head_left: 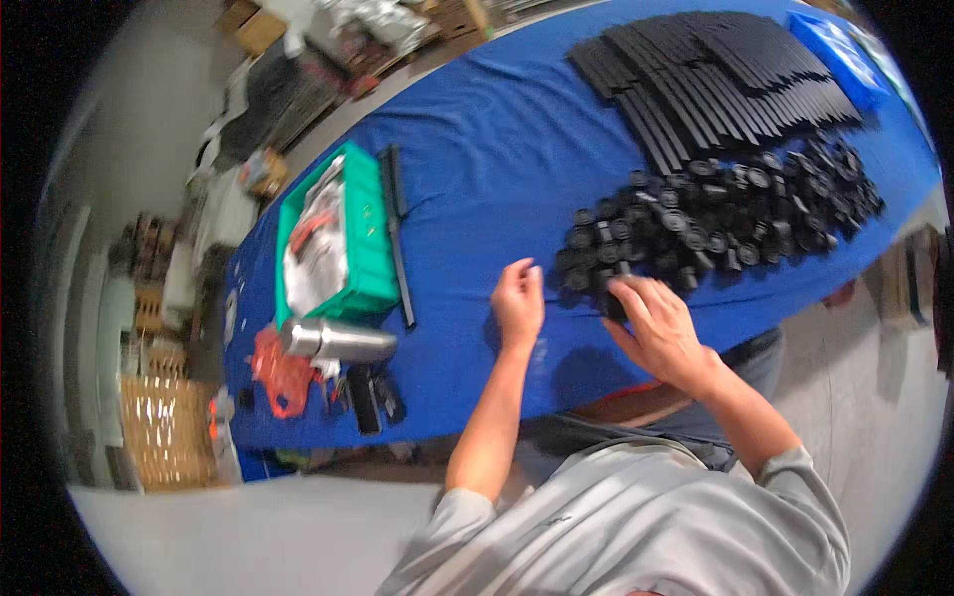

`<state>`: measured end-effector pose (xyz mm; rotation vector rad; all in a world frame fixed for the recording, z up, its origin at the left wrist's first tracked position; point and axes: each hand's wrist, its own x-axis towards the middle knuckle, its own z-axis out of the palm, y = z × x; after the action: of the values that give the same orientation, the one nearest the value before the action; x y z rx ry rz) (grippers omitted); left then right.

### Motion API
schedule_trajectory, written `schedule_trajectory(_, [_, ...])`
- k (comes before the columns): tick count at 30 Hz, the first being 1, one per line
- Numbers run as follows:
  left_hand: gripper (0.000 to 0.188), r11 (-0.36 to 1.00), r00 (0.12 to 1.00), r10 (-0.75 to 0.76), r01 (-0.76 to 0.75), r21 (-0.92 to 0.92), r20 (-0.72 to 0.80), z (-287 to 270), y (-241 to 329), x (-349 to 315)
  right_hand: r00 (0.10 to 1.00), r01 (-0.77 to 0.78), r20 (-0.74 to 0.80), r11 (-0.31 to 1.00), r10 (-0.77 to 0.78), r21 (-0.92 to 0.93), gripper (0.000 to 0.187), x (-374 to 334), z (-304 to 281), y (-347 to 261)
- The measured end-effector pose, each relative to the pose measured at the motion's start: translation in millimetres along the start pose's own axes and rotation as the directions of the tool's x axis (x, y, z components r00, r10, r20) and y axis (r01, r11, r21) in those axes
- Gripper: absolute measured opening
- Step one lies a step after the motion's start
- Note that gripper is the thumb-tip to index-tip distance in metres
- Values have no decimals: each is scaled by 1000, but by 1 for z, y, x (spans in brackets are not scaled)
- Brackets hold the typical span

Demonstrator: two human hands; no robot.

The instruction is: The person assembles tubes by attaching end caps onto the ends of black tubes by hand and placing the completed tubes into a plastic crate.

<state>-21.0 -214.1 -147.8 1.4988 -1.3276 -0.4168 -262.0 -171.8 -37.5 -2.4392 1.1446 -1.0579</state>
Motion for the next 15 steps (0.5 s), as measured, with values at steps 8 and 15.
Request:
schedule_trajectory(8, [19,999,999,-2,1,40,34,3,5,1,977,-61,205,998,62,-9,45,-53,28,-3])
schedule_trajectory(15, [27,994,994,-104,106,-37,33,-10,-9,44,966,-67,249,998,66,-7,59,-57,12,2])
